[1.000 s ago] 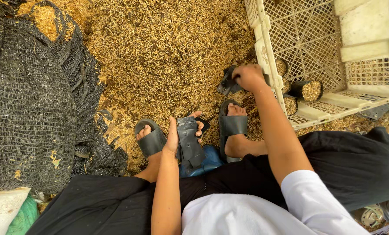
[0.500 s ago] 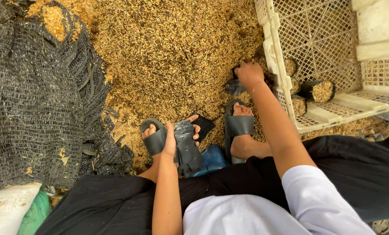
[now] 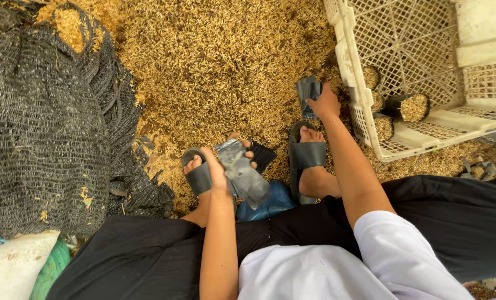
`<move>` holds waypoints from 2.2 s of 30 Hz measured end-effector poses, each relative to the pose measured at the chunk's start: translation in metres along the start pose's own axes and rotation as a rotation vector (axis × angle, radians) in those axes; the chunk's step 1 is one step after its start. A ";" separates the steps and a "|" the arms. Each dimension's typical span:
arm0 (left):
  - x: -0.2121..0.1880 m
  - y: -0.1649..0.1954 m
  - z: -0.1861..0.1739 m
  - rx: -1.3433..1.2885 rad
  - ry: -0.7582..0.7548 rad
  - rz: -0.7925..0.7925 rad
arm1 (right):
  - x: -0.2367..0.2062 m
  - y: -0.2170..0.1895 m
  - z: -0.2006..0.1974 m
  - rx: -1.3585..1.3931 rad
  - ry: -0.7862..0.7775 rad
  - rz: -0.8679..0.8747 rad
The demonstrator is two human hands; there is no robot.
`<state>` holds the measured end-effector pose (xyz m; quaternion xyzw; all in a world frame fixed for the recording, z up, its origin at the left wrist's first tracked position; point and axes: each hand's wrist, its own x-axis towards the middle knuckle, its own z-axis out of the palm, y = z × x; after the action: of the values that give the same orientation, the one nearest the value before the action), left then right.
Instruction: The person sits on a wood-shaving-covered floor and assembles black plastic nursery pots by hand. They separate stacked pots, fold the rims to form cups, and place the finished units into a nearby white crate.
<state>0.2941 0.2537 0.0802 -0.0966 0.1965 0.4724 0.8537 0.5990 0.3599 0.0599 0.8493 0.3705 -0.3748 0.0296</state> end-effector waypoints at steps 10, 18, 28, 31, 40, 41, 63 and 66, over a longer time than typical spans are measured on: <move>-0.027 -0.069 -0.011 0.160 -0.024 -0.248 | -0.010 -0.020 0.007 -0.161 0.291 -0.080; -0.064 -0.119 -0.021 0.230 0.158 -0.635 | -0.013 -0.013 0.002 -0.014 0.170 -0.082; -0.006 -0.042 0.007 0.261 -0.191 -0.127 | -0.043 -0.085 -0.086 0.394 -0.231 -0.899; 0.006 -0.028 -0.007 0.356 -0.302 -0.078 | -0.105 -0.117 -0.113 -0.145 -0.425 -0.999; 0.020 -0.022 -0.022 0.357 -0.125 -0.023 | -0.248 -0.145 -0.071 -1.221 -0.072 -1.612; 0.015 -0.023 -0.020 0.313 -0.115 -0.011 | -0.246 -0.144 -0.071 -1.120 -0.025 -1.631; 0.006 0.016 0.001 0.152 -0.382 0.127 | -0.218 -0.138 -0.030 -0.312 -0.268 -1.478; 0.005 0.017 0.021 0.290 -0.180 0.197 | -0.222 -0.132 -0.018 -0.467 -0.227 -1.478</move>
<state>0.2874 0.2735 0.0970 0.0895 0.1937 0.5270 0.8226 0.4256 0.3265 0.2490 0.3105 0.9038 -0.2943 -0.0122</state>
